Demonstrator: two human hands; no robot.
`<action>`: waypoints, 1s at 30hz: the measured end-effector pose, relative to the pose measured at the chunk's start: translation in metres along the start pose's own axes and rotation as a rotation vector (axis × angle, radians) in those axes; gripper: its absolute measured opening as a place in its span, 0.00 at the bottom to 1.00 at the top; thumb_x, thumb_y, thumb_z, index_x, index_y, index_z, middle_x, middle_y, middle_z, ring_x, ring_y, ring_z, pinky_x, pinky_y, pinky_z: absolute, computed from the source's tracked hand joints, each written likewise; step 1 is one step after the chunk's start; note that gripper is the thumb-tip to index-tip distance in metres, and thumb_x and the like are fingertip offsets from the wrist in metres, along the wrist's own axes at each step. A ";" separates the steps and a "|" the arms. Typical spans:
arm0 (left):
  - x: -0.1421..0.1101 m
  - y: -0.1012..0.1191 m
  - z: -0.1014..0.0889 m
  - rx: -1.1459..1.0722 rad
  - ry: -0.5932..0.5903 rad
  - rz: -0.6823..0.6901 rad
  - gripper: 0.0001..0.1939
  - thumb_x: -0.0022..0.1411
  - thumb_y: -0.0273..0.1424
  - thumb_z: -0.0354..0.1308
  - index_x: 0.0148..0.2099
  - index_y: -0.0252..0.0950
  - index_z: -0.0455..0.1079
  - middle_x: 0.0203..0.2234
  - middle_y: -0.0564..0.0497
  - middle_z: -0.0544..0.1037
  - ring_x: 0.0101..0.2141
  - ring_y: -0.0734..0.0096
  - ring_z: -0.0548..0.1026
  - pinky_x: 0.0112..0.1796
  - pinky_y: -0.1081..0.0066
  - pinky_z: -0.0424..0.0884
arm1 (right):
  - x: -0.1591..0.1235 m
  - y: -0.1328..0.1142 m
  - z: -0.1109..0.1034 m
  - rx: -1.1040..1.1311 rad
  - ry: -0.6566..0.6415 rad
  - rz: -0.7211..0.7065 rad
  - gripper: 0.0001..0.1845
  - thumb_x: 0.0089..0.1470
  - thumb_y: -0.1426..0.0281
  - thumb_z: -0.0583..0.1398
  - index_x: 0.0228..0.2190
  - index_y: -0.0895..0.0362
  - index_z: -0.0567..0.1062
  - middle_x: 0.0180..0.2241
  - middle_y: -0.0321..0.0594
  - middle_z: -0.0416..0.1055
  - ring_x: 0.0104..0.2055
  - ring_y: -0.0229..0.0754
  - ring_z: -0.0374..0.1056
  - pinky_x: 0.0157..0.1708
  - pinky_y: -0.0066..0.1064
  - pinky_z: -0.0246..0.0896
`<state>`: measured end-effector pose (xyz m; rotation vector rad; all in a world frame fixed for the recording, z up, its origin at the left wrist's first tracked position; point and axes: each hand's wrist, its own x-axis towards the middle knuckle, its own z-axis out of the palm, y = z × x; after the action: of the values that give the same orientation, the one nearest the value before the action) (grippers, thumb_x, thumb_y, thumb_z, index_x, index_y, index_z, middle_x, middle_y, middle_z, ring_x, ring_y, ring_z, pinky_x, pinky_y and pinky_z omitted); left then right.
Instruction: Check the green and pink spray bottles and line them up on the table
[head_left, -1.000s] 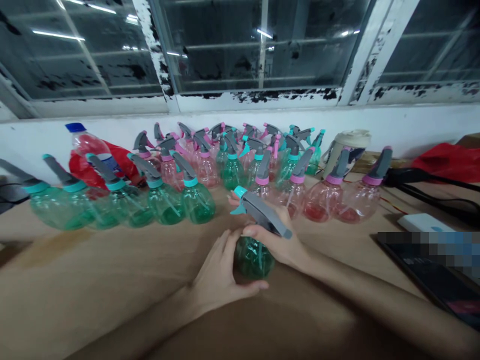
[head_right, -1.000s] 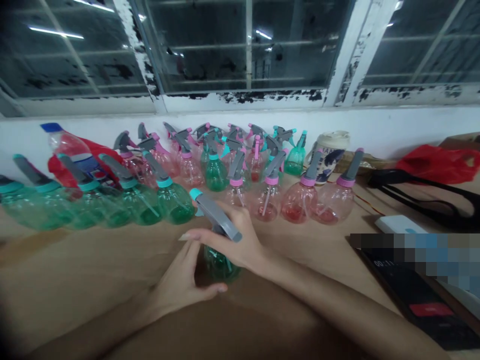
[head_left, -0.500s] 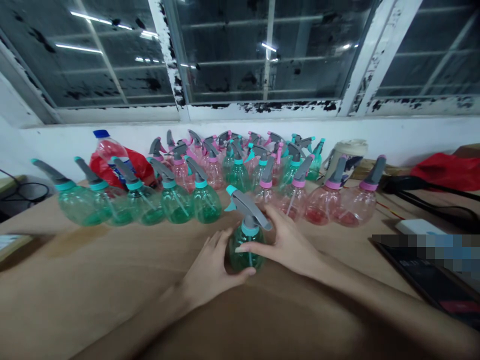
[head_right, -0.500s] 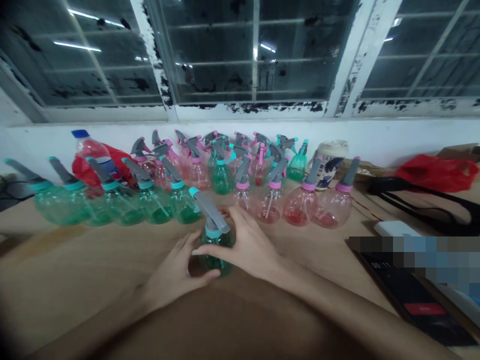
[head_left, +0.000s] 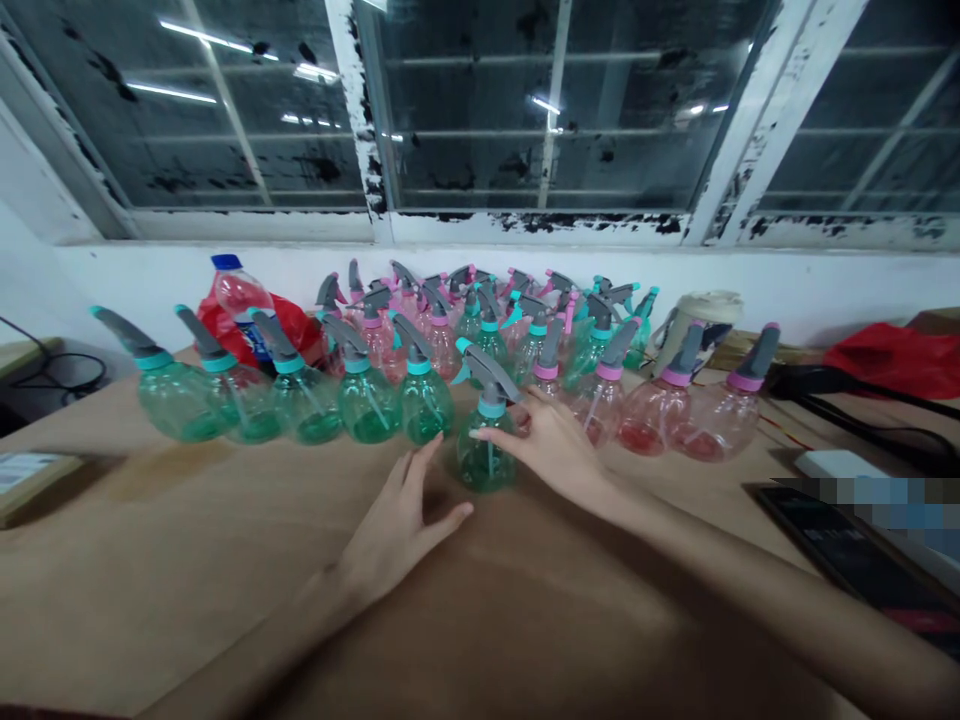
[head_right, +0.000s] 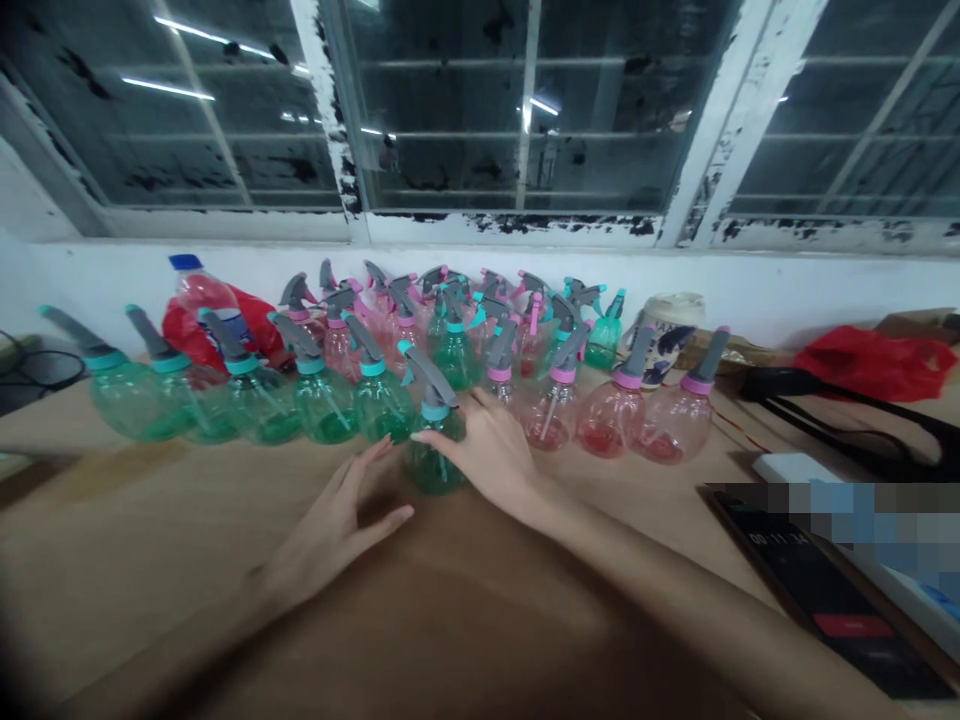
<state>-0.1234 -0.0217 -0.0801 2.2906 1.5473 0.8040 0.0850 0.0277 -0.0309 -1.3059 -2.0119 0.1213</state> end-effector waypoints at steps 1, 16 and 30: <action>-0.002 -0.004 -0.002 0.006 0.003 -0.008 0.34 0.62 0.42 0.54 0.65 0.41 0.43 0.60 0.41 0.59 0.60 0.54 0.57 0.58 0.48 0.55 | 0.004 -0.001 0.003 -0.046 0.007 0.021 0.22 0.52 0.52 0.58 0.36 0.57 0.76 0.36 0.47 0.74 0.34 0.50 0.71 0.31 0.40 0.64; -0.012 -0.011 -0.012 -0.035 -0.006 -0.031 0.26 0.65 0.36 0.52 0.62 0.44 0.49 0.54 0.47 0.63 0.55 0.59 0.64 0.56 0.54 0.61 | 0.040 -0.007 0.022 -0.226 0.029 0.143 0.25 0.53 0.56 0.59 0.44 0.63 0.72 0.38 0.55 0.75 0.37 0.56 0.72 0.29 0.41 0.63; -0.009 -0.008 -0.008 -0.065 -0.068 -0.025 0.24 0.65 0.37 0.50 0.61 0.42 0.52 0.55 0.45 0.65 0.54 0.58 0.67 0.53 0.54 0.66 | 0.044 -0.009 0.028 -0.193 0.036 0.169 0.28 0.56 0.57 0.57 0.48 0.69 0.69 0.40 0.59 0.73 0.38 0.57 0.72 0.30 0.42 0.64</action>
<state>-0.1368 -0.0275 -0.0803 2.2244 1.4953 0.7509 0.0516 0.0682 -0.0247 -1.5880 -1.9183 -0.0189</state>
